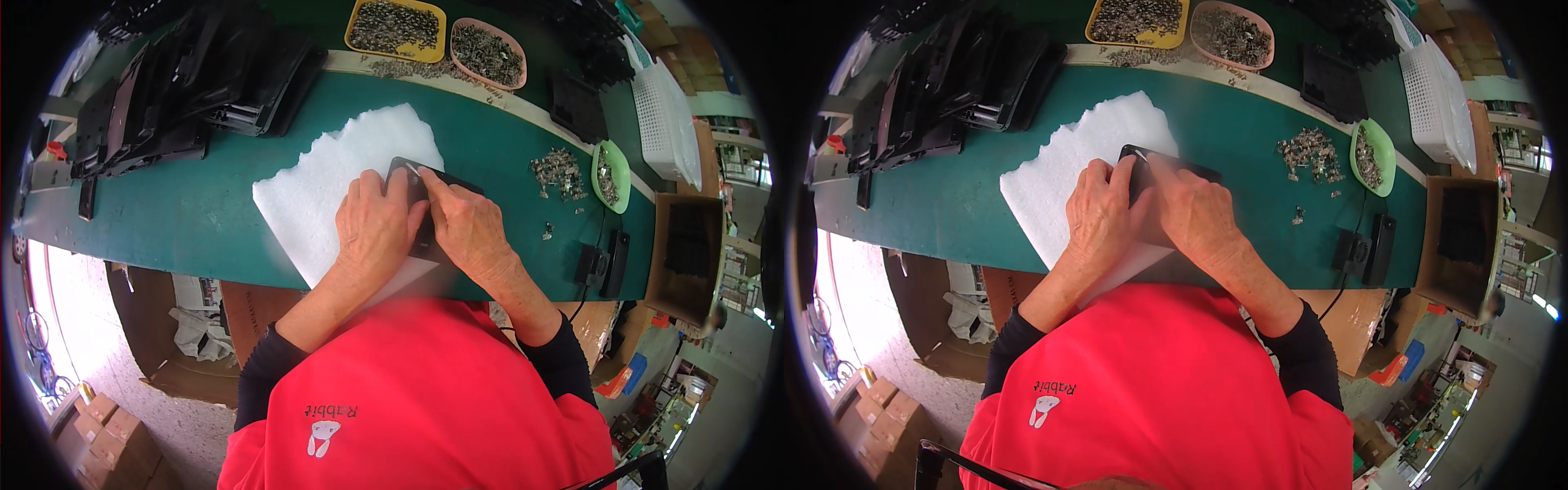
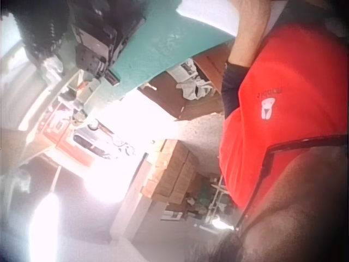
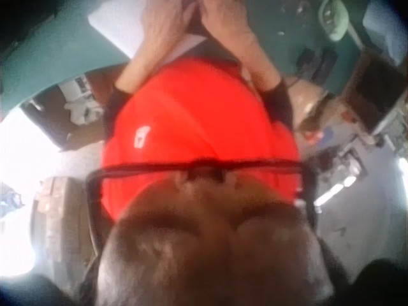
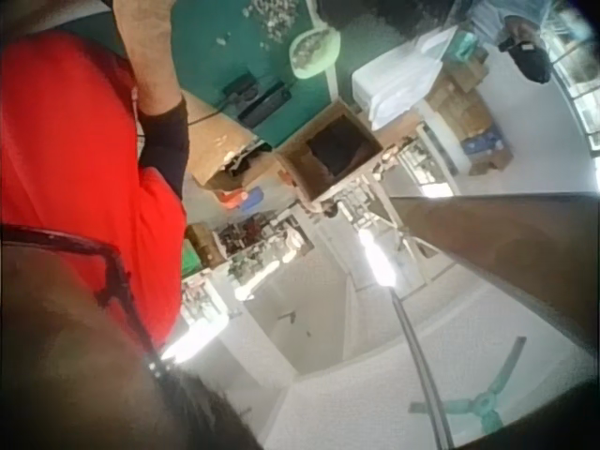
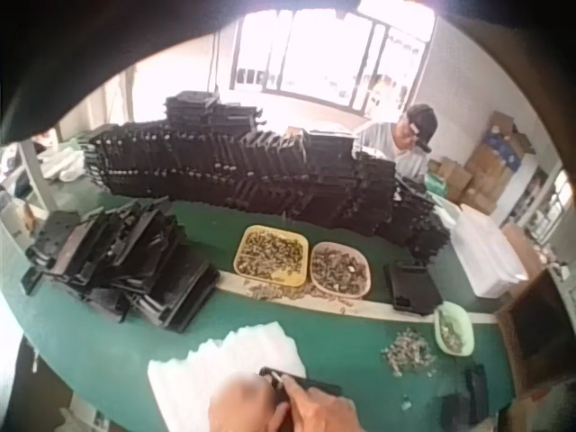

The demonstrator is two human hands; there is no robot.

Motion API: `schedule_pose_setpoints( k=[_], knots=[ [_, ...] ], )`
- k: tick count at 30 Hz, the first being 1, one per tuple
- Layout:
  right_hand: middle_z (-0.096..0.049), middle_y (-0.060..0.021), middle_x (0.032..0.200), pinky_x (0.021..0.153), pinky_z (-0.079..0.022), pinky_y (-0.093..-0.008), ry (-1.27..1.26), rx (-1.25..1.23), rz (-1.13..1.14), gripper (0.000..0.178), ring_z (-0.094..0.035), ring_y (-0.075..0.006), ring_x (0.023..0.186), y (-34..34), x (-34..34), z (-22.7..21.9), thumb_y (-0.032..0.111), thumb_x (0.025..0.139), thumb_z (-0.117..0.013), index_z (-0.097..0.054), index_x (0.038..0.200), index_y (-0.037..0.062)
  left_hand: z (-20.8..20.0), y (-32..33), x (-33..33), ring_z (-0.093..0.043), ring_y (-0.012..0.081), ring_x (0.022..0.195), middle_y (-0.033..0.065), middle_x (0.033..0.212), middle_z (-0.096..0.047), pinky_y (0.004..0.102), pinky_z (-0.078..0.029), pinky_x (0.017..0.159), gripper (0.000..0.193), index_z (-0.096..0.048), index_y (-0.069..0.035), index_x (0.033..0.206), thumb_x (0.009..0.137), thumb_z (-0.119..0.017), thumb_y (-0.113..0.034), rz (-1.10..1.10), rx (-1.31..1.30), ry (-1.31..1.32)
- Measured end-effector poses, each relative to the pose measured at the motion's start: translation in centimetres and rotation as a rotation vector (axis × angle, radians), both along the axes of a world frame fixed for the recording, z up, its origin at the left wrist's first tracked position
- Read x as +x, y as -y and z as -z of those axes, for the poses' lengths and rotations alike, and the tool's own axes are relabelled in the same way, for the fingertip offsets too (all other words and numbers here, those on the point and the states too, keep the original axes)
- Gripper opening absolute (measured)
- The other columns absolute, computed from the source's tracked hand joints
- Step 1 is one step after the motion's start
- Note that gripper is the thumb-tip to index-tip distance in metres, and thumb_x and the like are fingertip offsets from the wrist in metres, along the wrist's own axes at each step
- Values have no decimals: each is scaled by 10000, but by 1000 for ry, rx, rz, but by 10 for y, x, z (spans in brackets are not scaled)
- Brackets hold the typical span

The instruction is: The person uses a small screwdriver to tighten screws on the back of a black rectangular electronic device. They repeatedly pick up the device, secure fasteners, and place it back on a white foam pad on a green workbench.

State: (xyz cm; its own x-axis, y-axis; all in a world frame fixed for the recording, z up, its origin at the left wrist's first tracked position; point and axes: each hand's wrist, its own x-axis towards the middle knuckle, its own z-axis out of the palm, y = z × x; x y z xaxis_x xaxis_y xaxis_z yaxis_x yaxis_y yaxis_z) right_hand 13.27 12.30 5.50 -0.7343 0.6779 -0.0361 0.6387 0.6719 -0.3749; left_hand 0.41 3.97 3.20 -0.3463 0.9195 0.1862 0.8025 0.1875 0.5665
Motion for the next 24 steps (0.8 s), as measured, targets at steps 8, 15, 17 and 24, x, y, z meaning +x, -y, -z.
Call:
schedule_pose_setpoints(
  k=[8, 15, 17, 24],
  knots=[
    [-664, -138, 762, 615, -551, -429, -2, 55, -44, 454, -678, -356, 685, 10, -6, -2, 84, 834, -588, -558, 1286, 54, 6, 11, 4, -593, 272, 745, 123, 918, -511, 368, -503, 554, 474, -574, -3, 1179, 787, -753, -201, 0, 17, -33],
    [-660, -127, 715, 577, -546, -405, 78, 93, -56, 465, -678, -321, 640, 12, -12, -2, 86, 817, -593, -553, 1277, 37, 14, 12, 5, -590, 261, 725, 118, 907, -501, 352, -500, 528, 563, -557, -26, 1291, 788, -736, -204, -10, 85, -55],
    [-661, -133, 710, 579, -547, -413, 93, 82, -44, 461, -682, -324, 647, 14, -13, -3, 86, 818, -589, -547, 1272, 20, 15, 11, 3, -588, 262, 728, 118, 904, -498, 355, -501, 530, 558, -559, -33, 1294, 791, -731, -201, 1, 84, -59],
    [-689, -195, 812, 679, -549, -472, 204, -69, 21, 491, -677, -387, 750, 15, -22, -11, 43, 857, -548, -527, 1344, -13, 13, 10, -2, -588, 267, 740, 127, 905, -497, 375, -497, 510, 525, -560, -28, 1288, 810, -711, -185, 31, 58, -6]
  ],
)
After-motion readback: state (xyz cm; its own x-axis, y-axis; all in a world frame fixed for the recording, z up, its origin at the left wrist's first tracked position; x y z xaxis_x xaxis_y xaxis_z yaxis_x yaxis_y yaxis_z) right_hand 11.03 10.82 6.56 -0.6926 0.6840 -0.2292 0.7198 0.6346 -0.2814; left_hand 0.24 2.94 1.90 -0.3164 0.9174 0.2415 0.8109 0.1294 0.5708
